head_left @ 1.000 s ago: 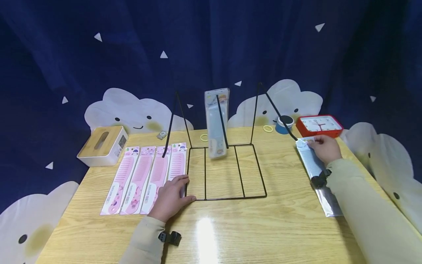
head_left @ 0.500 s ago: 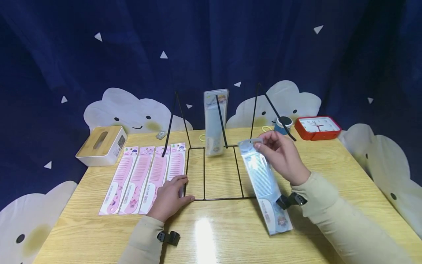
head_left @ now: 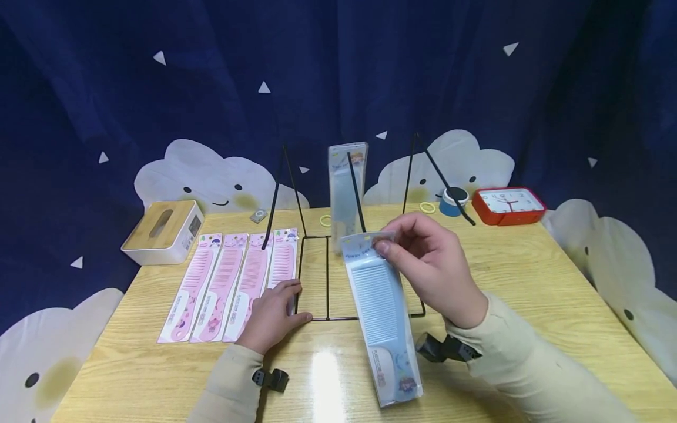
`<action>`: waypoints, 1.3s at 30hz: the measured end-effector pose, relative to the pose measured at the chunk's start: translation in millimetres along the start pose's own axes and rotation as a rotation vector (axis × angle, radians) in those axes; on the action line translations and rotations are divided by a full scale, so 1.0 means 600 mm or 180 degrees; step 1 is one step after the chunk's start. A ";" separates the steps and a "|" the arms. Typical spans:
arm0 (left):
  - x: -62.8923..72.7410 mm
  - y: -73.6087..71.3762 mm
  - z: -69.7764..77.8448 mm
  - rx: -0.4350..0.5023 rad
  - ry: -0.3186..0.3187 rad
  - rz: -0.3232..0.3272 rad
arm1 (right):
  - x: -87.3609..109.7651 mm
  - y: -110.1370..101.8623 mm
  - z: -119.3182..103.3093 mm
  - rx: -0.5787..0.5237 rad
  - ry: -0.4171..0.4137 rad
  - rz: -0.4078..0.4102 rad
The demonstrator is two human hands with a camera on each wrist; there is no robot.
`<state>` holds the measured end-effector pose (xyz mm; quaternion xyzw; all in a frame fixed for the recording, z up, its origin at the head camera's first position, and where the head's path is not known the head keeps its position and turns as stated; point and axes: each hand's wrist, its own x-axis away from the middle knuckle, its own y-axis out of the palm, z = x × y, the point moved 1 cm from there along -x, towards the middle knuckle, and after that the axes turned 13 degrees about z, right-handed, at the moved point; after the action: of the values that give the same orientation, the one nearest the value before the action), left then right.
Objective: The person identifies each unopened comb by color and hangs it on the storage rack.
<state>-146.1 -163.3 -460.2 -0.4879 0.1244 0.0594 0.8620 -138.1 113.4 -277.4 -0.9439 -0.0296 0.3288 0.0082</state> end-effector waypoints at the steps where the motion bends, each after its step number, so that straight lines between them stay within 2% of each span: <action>1: 0.000 0.000 0.000 0.0001 0.0003 -0.0001 | 0.000 0.000 0.002 0.0054 0.0039 0.0023; 6: 0.000 -0.001 0.002 0.0008 0.0011 -0.0002 | -0.006 0.002 0.020 0.0264 0.0140 0.0145; 11: 0.001 -0.001 0.002 -0.0001 0.0009 -0.0002 | -0.025 0.012 0.047 0.0298 0.0173 0.0255; 26: 0.002 0.000 0.000 -0.0016 0.0060 0.0044 | -0.144 0.051 0.133 0.0179 0.0564 0.0710; 33: 0.001 0.001 0.001 -0.0014 0.0055 0.0054 | -0.175 0.062 0.147 0.0246 0.0813 0.0902; 39: 0.002 0.001 0.000 -0.0020 0.0033 0.0032 | -0.185 0.064 0.153 0.0320 0.0847 0.0973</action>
<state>-145.2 -162.8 -461.2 -0.4903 0.1310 0.0616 0.8595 -280.1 68.0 -282.1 -0.9709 0.1318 0.1997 0.0092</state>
